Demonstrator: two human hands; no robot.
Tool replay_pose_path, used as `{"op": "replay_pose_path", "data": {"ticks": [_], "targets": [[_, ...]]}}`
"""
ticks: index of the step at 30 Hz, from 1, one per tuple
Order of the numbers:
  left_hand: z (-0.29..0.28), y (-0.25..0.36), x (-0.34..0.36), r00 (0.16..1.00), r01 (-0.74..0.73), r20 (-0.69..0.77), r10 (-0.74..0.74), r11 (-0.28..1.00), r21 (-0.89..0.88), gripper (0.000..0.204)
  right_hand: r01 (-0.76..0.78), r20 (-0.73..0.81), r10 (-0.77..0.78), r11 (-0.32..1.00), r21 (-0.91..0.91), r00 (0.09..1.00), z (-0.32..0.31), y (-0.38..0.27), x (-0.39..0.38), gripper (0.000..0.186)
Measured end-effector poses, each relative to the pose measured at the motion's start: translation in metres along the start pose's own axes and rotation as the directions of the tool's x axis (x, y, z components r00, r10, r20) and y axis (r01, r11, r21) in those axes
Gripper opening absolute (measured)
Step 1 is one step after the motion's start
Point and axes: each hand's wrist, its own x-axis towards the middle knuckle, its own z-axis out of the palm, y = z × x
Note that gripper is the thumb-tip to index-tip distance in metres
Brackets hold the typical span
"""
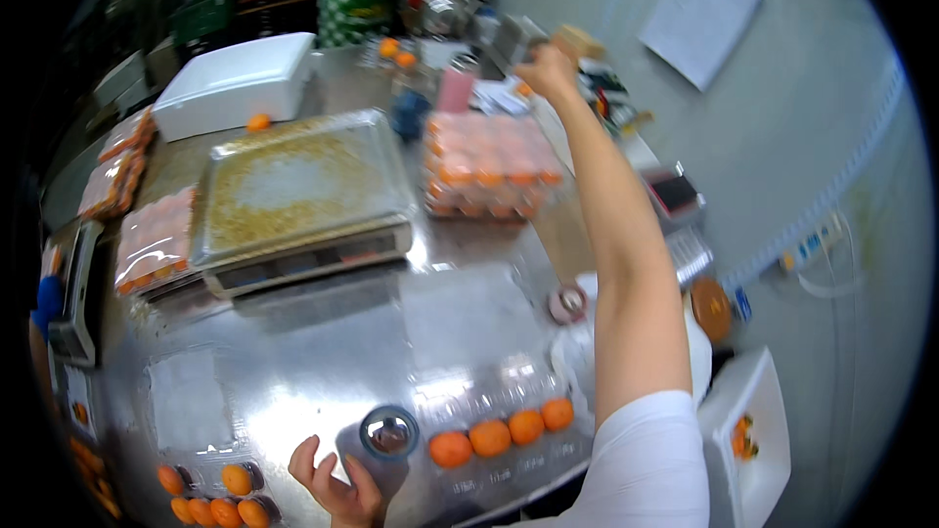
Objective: The person sorts and packs persimmons into plastic containers by hand at a stainless steel table, occasionally pouring liquid into a pink bottle.
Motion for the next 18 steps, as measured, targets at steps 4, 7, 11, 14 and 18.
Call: {"op": "replay_pose_path", "data": {"ticks": [4,7,11,14,18], "targets": [[-0.001,0.003,-0.009,0.998,-0.027,0.055,0.029,0.999,-0.038,0.04,-0.153,0.281,0.115,0.981,0.118,0.953,-0.064,-0.011,-0.065,0.044],[0.001,0.009,-0.008,0.996,-0.073,0.035,0.077,0.993,-0.092,0.038,-0.123,0.457,0.055,0.985,0.121,0.888,-0.095,0.02,-0.12,0.046],[0.002,0.011,-0.008,0.995,-0.101,0.015,0.103,0.988,-0.114,0.031,-0.182,0.68,0.031,0.972,0.151,0.732,-0.115,0.048,-0.205,0.045],[0.004,0.011,-0.006,0.994,-0.112,-0.001,0.112,0.99,-0.084,0.022,-0.228,0.765,0.103,0.972,0.058,0.636,-0.128,0.052,-0.257,0.051],[-0.006,0.015,-0.003,0.997,-0.053,-0.056,0.047,0.994,-0.096,0.017,-0.124,0.666,0.04,0.989,0.079,0.745,-0.109,0.07,-0.311,0.064]]}}
